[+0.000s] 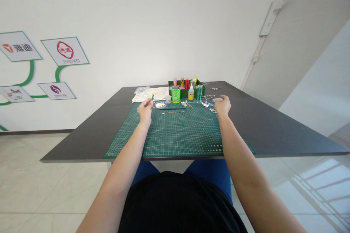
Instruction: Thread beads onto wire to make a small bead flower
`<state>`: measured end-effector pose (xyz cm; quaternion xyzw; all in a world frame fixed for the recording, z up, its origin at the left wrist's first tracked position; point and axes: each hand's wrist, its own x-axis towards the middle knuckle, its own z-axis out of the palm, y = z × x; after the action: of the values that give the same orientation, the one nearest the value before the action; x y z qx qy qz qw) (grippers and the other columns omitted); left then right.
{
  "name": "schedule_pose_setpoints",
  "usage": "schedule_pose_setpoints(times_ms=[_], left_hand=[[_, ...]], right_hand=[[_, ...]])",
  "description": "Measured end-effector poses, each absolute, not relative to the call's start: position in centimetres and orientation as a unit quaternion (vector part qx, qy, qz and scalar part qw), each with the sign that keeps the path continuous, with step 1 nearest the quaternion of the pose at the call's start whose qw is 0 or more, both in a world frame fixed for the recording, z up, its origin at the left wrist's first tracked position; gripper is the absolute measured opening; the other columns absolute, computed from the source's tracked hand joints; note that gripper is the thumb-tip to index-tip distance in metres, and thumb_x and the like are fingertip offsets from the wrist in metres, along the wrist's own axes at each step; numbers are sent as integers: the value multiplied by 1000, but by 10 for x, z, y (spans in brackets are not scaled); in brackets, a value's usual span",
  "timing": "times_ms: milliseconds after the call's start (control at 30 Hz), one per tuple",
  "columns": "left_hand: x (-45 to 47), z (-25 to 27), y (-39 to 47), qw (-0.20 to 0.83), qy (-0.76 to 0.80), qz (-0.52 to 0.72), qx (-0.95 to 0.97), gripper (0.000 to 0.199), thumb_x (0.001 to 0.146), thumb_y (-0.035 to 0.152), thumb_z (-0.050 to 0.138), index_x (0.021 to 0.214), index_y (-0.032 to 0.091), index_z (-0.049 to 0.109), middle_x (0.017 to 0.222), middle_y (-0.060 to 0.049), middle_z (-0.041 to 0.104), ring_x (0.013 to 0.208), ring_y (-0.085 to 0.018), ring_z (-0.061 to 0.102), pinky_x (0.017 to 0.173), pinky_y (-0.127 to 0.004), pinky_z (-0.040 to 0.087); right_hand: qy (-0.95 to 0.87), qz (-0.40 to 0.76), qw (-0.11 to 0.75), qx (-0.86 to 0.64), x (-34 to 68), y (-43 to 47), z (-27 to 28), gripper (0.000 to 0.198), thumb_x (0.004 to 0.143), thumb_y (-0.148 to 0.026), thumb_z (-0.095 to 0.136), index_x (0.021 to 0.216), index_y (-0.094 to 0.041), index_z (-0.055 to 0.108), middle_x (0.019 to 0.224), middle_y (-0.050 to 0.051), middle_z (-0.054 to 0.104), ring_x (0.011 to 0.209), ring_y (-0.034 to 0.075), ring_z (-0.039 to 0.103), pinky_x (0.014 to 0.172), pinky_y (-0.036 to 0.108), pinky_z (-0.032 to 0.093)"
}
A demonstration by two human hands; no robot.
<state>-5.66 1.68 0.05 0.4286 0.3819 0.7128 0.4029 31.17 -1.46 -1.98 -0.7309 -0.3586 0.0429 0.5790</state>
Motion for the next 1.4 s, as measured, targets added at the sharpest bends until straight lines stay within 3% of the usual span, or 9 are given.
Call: schedule_pose_setpoints(times_ms=[167,367,500,767,1100,1233,1400], left_hand=[[-44,-3,11,392,375,672,503,23,68,24,79,89,15,77,75,-4,71,56,-9,53,53,-22,41],[-29,-8,1,395,364,616,577,22,69,24,78,89,15,78,76,-5,72,58,-12,55,59,-25,45],[-24,-13,0,400,351,587,610,20,70,24,77,87,16,78,77,-5,73,57,-13,55,59,-27,46],[-21,-14,-4,436,309,530,659,23,69,29,81,88,16,78,76,-5,71,59,-13,56,60,-28,46],[-19,-15,-6,452,292,498,679,28,69,34,83,90,15,78,73,-5,71,57,-13,57,58,-27,46],[-20,-16,-5,455,296,493,680,28,69,33,82,91,15,78,73,-5,71,56,-13,56,57,-27,45],[-21,-15,-5,453,316,506,663,27,68,31,81,90,15,78,72,-4,70,55,-12,54,55,-26,44]], right_hand=[[-391,25,594,-703,287,-16,-7,58,70,-13,52,127,-16,60,111,10,70,100,23,64,94,39,49],[-516,175,625,-559,250,-21,1,65,73,-22,56,138,-15,52,137,17,60,61,11,59,60,29,53],[-617,319,563,-448,224,-32,2,80,76,-30,65,151,-25,40,155,18,44,66,13,64,39,22,41],[-674,474,450,-346,198,-44,-3,89,77,-27,74,157,-34,34,163,17,32,67,13,70,33,19,39],[-654,553,401,-324,190,-43,-11,77,79,-29,78,147,-26,43,141,18,61,61,15,72,37,21,45],[-654,559,399,-318,189,-42,-13,68,80,-36,78,139,-17,49,102,12,77,57,14,68,46,22,51],[-663,520,415,-344,190,-40,-12,65,81,-41,76,135,-9,57,58,-3,65,43,9,54,41,19,40]])
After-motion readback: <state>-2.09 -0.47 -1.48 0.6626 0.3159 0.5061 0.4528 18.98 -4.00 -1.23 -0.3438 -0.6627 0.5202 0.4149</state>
